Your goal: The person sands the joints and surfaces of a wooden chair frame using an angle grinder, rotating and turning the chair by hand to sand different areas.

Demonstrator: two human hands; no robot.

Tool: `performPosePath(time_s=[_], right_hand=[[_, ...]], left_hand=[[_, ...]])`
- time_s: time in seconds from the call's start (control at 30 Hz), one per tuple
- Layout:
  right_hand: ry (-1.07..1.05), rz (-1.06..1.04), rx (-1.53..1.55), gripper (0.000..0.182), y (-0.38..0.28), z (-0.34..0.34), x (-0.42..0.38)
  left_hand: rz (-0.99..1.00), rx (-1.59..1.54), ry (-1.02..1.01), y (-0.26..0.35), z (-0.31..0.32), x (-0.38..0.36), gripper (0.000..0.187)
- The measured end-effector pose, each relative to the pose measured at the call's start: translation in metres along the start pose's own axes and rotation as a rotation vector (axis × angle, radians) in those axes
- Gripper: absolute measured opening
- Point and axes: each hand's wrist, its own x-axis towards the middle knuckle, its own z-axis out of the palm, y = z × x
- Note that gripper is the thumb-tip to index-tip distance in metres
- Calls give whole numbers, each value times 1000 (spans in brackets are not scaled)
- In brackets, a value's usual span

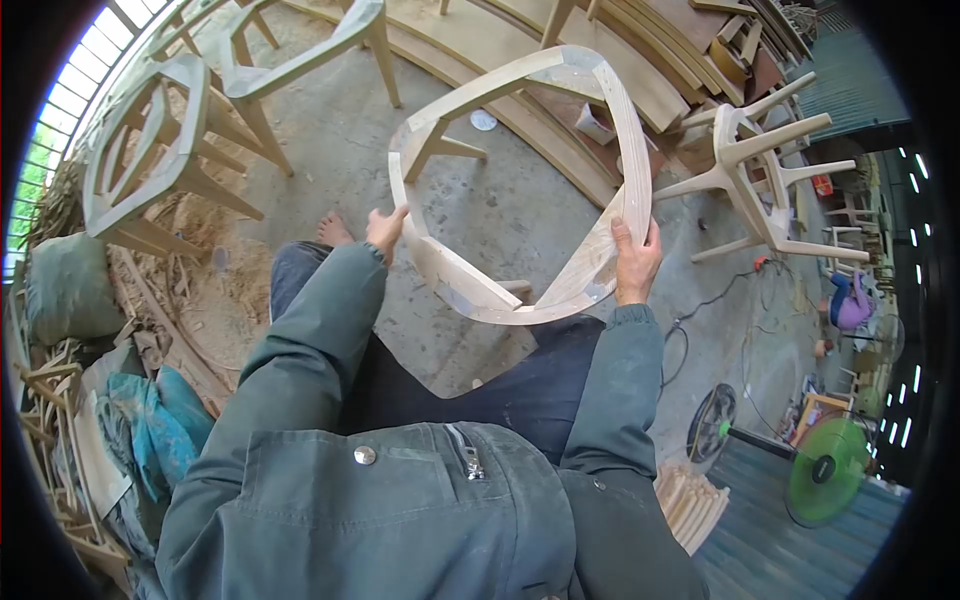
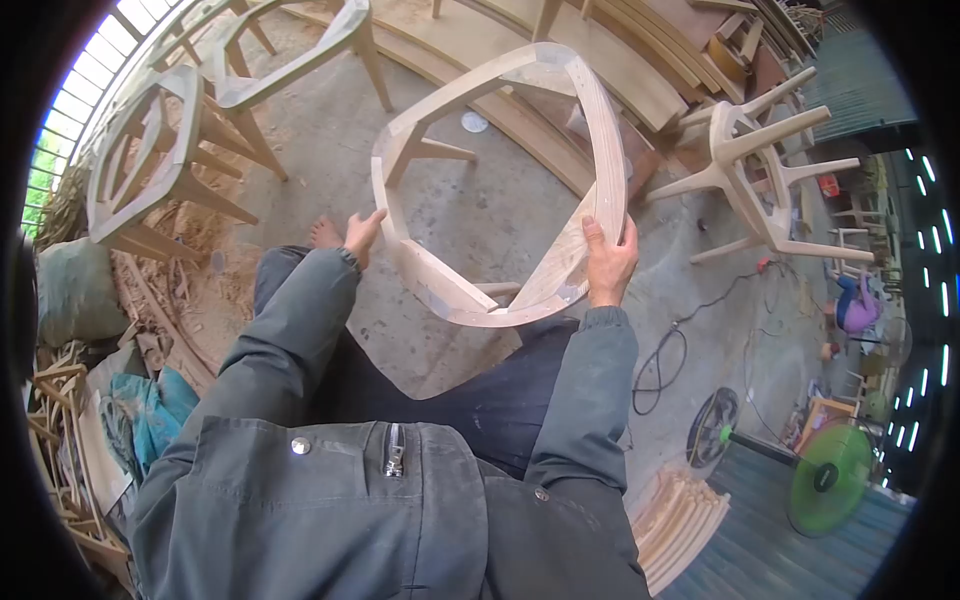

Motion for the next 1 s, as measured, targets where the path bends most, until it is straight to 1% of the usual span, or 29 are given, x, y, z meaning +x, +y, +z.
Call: performPosePath(time_s=[0.03, 0.07, 0.1, 0.13, 0.17, 0.23, 0.27, 0.3, 0.37, 0.4, 0.43, 0.5, 0.53, 0.6, 0.63, 0.67, 0.7, 0.73, 0.77, 0.8, 0.83, 0.87, 0.9, 0.93, 0.97, 1.0], right_hand=[[-19, -8, -1, 64, 4, -2, 4], [-18, -5, -21, 64, 7, -6, 9], [-36, 39, 44, 63, 11, -10, 12], [-56, 78, 111, 61, 13, -12, 15], [-64, 73, 96, 61, 14, -13, 18], [-49, 148, 158, 57, 16, -15, 21], [-71, 136, 166, 56, 17, -16, 22], [-101, 121, 156, 56, 19, -16, 22], [-81, 167, 173, 58, 20, -16, 20], [-105, 160, 170, 58, 21, -17, 20], [-115, 168, 198, 59, 21, -19, 18], [-130, 167, 240, 61, 26, -21, 19], [-144, 171, 222, 64, 29, -24, 23], [-167, 190, 185, 69, 33, -33, 29], [-170, 190, 198, 69, 35, -36, 34], [-193, 182, 173, 68, 38, -39, 38], [-212, 175, 147, 67, 40, -42, 38], [-210, 161, 126, 64, 40, -40, 39], [-207, 157, 147, 64, 41, -41, 39], [-209, 144, 87, 63, 42, -37, 42], [-213, 129, 33, 62, 41, -24, 44], [-200, 74, -23, 59, 31, -13, 41], [-203, 65, 10, 59, 23, -2, 44], [-209, 32, -75, 57, 17, 5, 48], [-213, 7, -169, 57, 14, 4, 46], [-197, 31, -159, 56, 0, 10, 41]], left_hand=[[-8, -8, -18, -5, 2, -5, 102], [-76, -88, -113, -14, 0, -12, 108], [-148, -165, -205, -20, -5, -22, 114], [-206, -184, -242, -19, 0, -30, 113], [-217, -197, -249, -14, 2, -34, 113], [-133, -369, -573, -17, 9, -29, 103], [-112, -464, -606, -16, 18, -26, 92], [-117, -496, -592, -17, 25, -19, 92], [-178, -408, -464, -15, 30, -9, 87], [-223, -399, -458, -12, 28, -9, 76], [-224, -413, -446, -12, 27, -13, 76], [-186, -421, -437, -16, 23, -24, 85], [-211, -456, -364, -23, 26, -27, 85], [-310, -456, -391, -34, 19, -43, 88], [-320, -489, -416, -44, 16, -53, 89], [-374, -433, -341, -52, 16, -64, 89], [-435, -412, -361, -54, 10, -80, 72], [-479, -426, -358, -64, 9, -91, 73], [-551, -448, -406, -66, 2, -104, 72], [-617, -490, -345, -97, 18, -99, 68], [-688, -497, -360, -121, 25, -95, 64], [-665, -636, -297, -128, 28, -110, 60], [-610, -598, -193, -137, 33, -111, 61], [-689, -574, -138, -121, 21, -123, 62], [-677, -569, -125, -110, 7, -129, 62], [-643, -570, -103, -105, 0, -132, 75]])
